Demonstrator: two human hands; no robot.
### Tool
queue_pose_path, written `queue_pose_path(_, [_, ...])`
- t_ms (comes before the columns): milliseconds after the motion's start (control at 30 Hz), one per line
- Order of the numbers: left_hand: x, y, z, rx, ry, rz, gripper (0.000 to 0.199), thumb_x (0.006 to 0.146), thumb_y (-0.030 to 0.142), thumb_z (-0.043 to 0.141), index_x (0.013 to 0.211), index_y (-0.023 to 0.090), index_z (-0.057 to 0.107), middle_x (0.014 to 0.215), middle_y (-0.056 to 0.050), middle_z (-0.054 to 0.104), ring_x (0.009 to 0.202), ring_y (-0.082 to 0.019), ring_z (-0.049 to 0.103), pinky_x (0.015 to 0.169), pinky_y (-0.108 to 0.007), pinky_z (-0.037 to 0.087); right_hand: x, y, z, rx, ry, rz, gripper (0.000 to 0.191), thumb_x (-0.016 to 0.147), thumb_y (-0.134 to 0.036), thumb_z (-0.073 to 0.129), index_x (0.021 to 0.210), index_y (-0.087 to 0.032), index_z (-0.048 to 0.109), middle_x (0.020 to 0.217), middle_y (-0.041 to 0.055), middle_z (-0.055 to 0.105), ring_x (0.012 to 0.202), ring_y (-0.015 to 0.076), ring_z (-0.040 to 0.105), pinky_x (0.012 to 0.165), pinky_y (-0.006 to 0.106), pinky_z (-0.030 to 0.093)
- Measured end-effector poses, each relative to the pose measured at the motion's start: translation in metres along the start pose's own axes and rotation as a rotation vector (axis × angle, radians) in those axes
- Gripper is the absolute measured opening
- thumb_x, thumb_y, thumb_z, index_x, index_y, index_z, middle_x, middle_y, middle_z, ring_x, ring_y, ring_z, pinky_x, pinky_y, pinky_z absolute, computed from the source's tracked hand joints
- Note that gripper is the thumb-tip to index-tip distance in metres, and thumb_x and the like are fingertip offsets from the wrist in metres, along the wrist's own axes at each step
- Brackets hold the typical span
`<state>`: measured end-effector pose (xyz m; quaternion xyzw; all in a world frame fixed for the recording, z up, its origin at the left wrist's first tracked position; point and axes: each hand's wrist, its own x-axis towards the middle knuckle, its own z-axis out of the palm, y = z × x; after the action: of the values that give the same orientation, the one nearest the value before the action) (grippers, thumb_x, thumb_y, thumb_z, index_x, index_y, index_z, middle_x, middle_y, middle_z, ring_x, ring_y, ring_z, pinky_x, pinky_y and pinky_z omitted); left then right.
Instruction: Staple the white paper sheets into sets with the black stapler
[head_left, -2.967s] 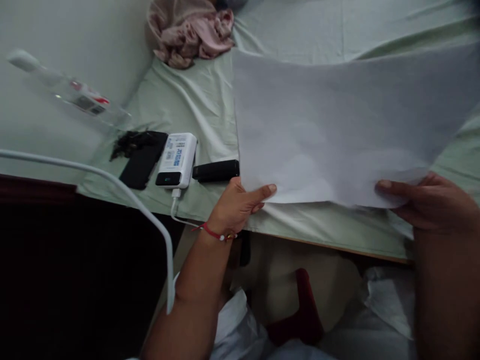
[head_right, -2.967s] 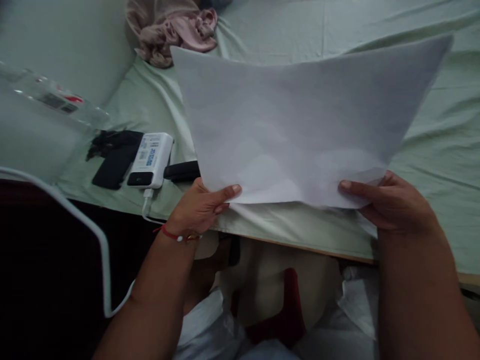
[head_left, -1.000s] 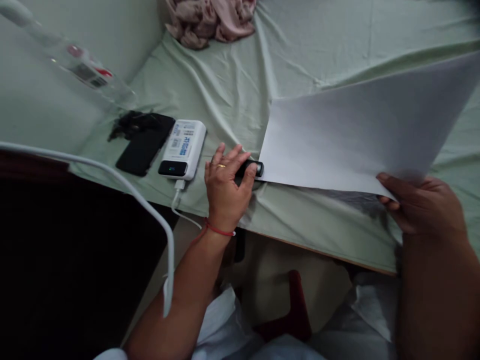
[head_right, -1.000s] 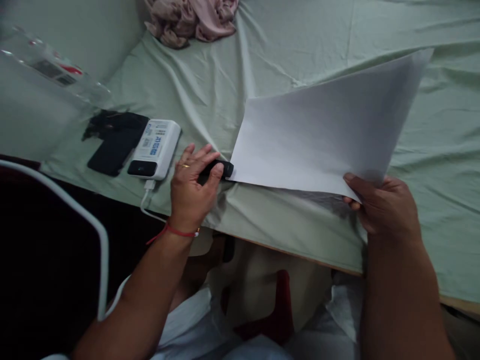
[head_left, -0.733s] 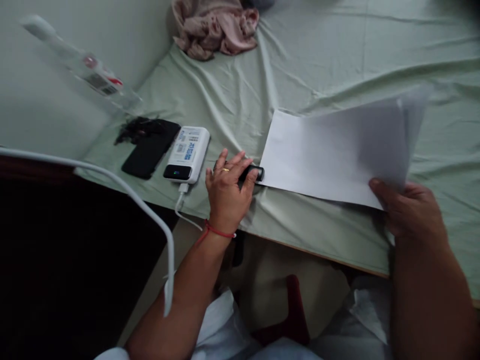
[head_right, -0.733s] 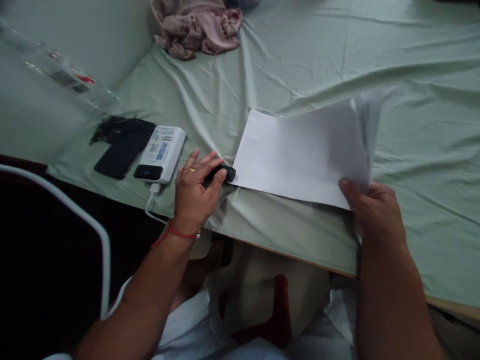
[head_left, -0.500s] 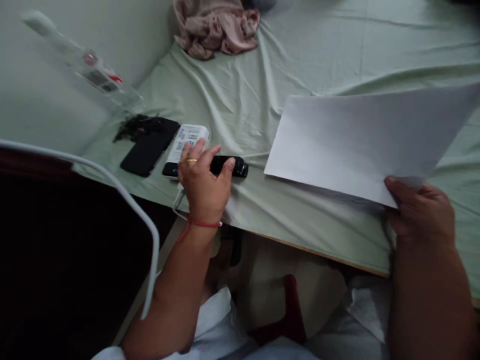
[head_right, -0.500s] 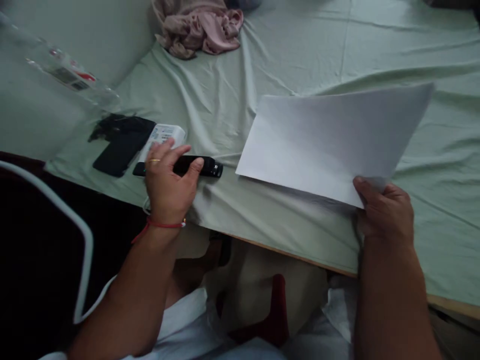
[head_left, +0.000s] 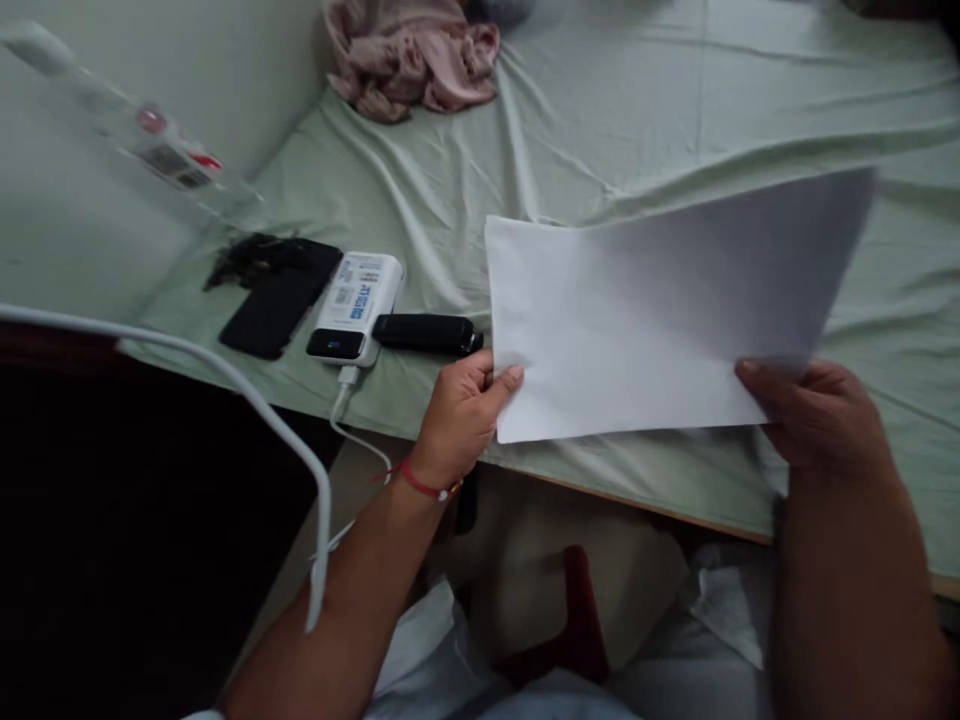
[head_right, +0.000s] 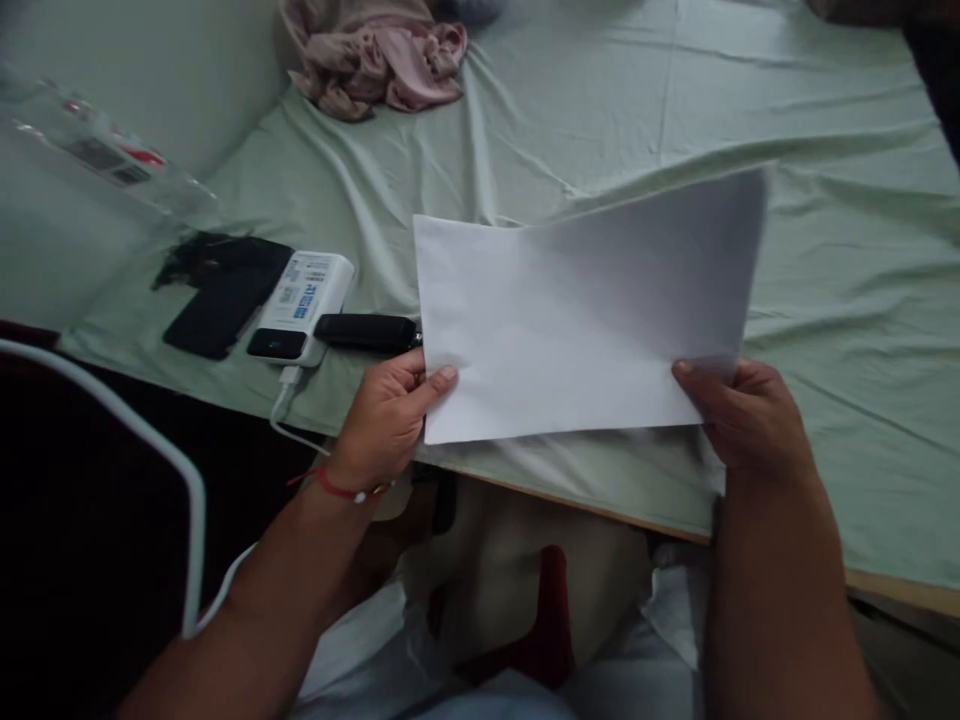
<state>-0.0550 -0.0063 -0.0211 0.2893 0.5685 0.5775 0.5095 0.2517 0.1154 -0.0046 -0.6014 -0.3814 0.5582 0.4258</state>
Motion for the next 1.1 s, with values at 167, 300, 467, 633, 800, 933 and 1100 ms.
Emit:
queue_pose_path(167, [0.003, -0.006, -0.004, 0.028, 0.052, -0.048, 0.041, 0.07, 0.051, 0.096, 0.089, 0.017, 0.081, 0.079, -0.004, 0.078, 0.065, -0.016, 0.065, 0.06, -0.027, 0.05, 0.0, 0.0, -0.006, -0.103, -0.045, 0.099, 0.041, 0.047, -0.027, 0.101, 0.084, -0.017, 0.085, 0.07, 0.0039, 0.077, 0.055, 0.0163, 0.068, 0.049, 0.024, 0.057])
queue_pose_path(300, [0.005, -0.004, 0.002, -0.009, 0.114, -0.026, 0.044, 0.069, 0.055, 0.096, 0.081, 0.018, 0.076, 0.072, -0.001, 0.073, 0.063, -0.015, 0.062, 0.059, -0.026, 0.05, 0.004, 0.002, -0.002, 0.006, -0.011, 0.004, 0.035, 0.048, -0.02, 0.096, 0.081, -0.018, 0.085, 0.072, 0.0022, 0.078, 0.058, 0.0155, 0.068, 0.057, 0.025, 0.061])
queue_pose_path(467, [0.009, -0.003, 0.002, 0.09, 0.14, -0.002, 0.04, 0.068, 0.049, 0.096, 0.073, 0.019, 0.071, 0.058, 0.004, 0.059, 0.05, -0.009, 0.047, 0.046, -0.022, 0.034, 0.006, 0.003, 0.0, 0.029, 0.085, -0.019, 0.033, 0.048, -0.017, 0.093, 0.079, -0.019, 0.084, 0.074, 0.0018, 0.079, 0.057, 0.0138, 0.066, 0.052, 0.022, 0.057])
queue_pose_path(633, [0.01, -0.002, 0.003, 0.112, 0.178, 0.011, 0.05, 0.073, 0.06, 0.091, 0.062, 0.019, 0.064, 0.052, 0.005, 0.05, 0.047, -0.008, 0.038, 0.043, -0.023, 0.029, -0.001, -0.001, 0.001, -0.026, 0.089, 0.008, 0.035, 0.048, -0.019, 0.092, 0.082, -0.019, 0.084, 0.069, 0.001, 0.075, 0.055, 0.0146, 0.062, 0.04, 0.021, 0.047])
queue_pose_path(800, [0.009, 0.004, 0.007, 0.096, 0.073, -0.033, 0.046, 0.064, 0.053, 0.098, 0.076, 0.018, 0.071, 0.062, 0.002, 0.062, 0.053, -0.01, 0.047, 0.046, -0.022, 0.039, -0.005, -0.006, 0.002, 0.005, 0.183, -0.012, 0.03, 0.044, -0.016, 0.089, 0.072, -0.019, 0.079, 0.067, -0.0005, 0.072, 0.052, 0.0114, 0.056, 0.037, 0.018, 0.041])
queue_pose_path(933, [0.01, 0.002, 0.005, 0.152, 0.103, -0.016, 0.046, 0.067, 0.054, 0.097, 0.068, 0.018, 0.067, 0.055, 0.005, 0.051, 0.048, -0.007, 0.037, 0.04, -0.022, 0.025, -0.004, -0.007, 0.003, 0.014, 0.185, -0.02, 0.03, 0.044, -0.017, 0.088, 0.073, -0.02, 0.079, 0.069, -0.0003, 0.073, 0.054, 0.0119, 0.058, 0.039, 0.02, 0.044])
queue_pose_path(1100, [0.011, -0.002, 0.006, 0.118, 0.126, 0.014, 0.054, 0.077, 0.065, 0.087, 0.063, 0.021, 0.059, 0.054, 0.005, 0.045, 0.047, -0.008, 0.035, 0.039, -0.024, 0.023, -0.005, -0.01, 0.006, 0.018, 0.21, 0.012, 0.027, 0.044, -0.017, 0.087, 0.068, -0.019, 0.076, 0.069, 0.0003, 0.072, 0.054, 0.0111, 0.056, 0.038, 0.018, 0.043])
